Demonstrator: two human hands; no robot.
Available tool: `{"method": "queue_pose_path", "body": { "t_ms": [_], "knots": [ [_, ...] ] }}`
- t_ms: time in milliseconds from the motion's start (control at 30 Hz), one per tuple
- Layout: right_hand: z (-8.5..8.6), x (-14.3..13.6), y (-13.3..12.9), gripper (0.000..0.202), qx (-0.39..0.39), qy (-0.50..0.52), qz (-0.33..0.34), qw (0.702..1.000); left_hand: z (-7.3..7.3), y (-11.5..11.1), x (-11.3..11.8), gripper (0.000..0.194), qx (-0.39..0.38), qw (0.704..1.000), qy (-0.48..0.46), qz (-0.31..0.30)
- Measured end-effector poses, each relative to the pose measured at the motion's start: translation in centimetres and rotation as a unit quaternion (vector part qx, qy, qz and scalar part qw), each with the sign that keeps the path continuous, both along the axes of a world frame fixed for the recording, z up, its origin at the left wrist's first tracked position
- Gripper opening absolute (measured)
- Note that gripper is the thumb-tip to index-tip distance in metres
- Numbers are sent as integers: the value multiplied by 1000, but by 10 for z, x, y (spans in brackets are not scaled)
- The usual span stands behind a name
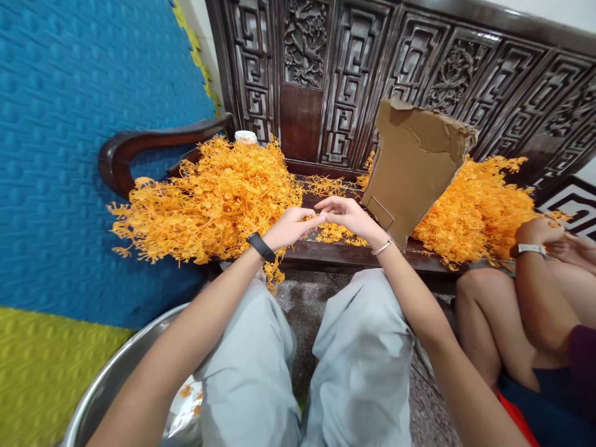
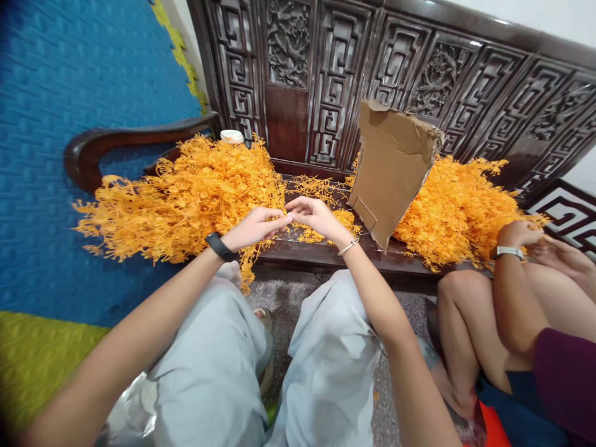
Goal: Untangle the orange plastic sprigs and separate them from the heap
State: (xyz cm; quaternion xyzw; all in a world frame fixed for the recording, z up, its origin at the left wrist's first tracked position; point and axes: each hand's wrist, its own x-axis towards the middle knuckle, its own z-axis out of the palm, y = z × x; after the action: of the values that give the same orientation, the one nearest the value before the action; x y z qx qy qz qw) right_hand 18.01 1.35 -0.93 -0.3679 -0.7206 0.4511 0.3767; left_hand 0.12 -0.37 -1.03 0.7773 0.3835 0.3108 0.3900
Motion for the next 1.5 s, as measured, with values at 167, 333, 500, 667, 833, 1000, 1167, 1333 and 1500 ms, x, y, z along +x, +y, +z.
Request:
{"method": "queue_pose_path", "body": {
  "t_ms": [167, 333, 500, 667, 833, 1000, 1167, 1333, 1500],
  "knots": [
    [-4, 0, 4, 18, -20, -24, -3, 1000, 1, 0, -1, 39, -14, 999, -35, 11],
    [-4, 0, 4, 19, 11, -31, 52, 998, 1, 0, -2, 40, -16, 998, -55, 15],
    [1, -5, -1, 22, 94, 30, -26, 995, 3, -1, -1, 39, -36, 995, -87, 23],
    [8, -15, -11, 28, 142, 81, -59, 985, 9, -2, 0, 36, -118, 974, -193, -14],
    [13, -24, -19, 32, 20, 173, 31, 984, 15, -7, 2, 38, -194, 932, -302, -55],
    [17, -26, -24, 31, -54, 208, 79, 973, 17, -8, 3, 35, -223, 913, -334, -70],
    [15, -29, -25, 28, -72, 223, 91, 968, 16, -6, 1, 33, -249, 905, -340, -61],
    [17, -30, -24, 28, -89, 209, 85, 970, 15, -5, 2, 34, -264, 898, -348, -55],
    [18, -28, -24, 28, -108, 210, 91, 967, 16, -7, 3, 34, -262, 898, -349, -61]
  ]
}}
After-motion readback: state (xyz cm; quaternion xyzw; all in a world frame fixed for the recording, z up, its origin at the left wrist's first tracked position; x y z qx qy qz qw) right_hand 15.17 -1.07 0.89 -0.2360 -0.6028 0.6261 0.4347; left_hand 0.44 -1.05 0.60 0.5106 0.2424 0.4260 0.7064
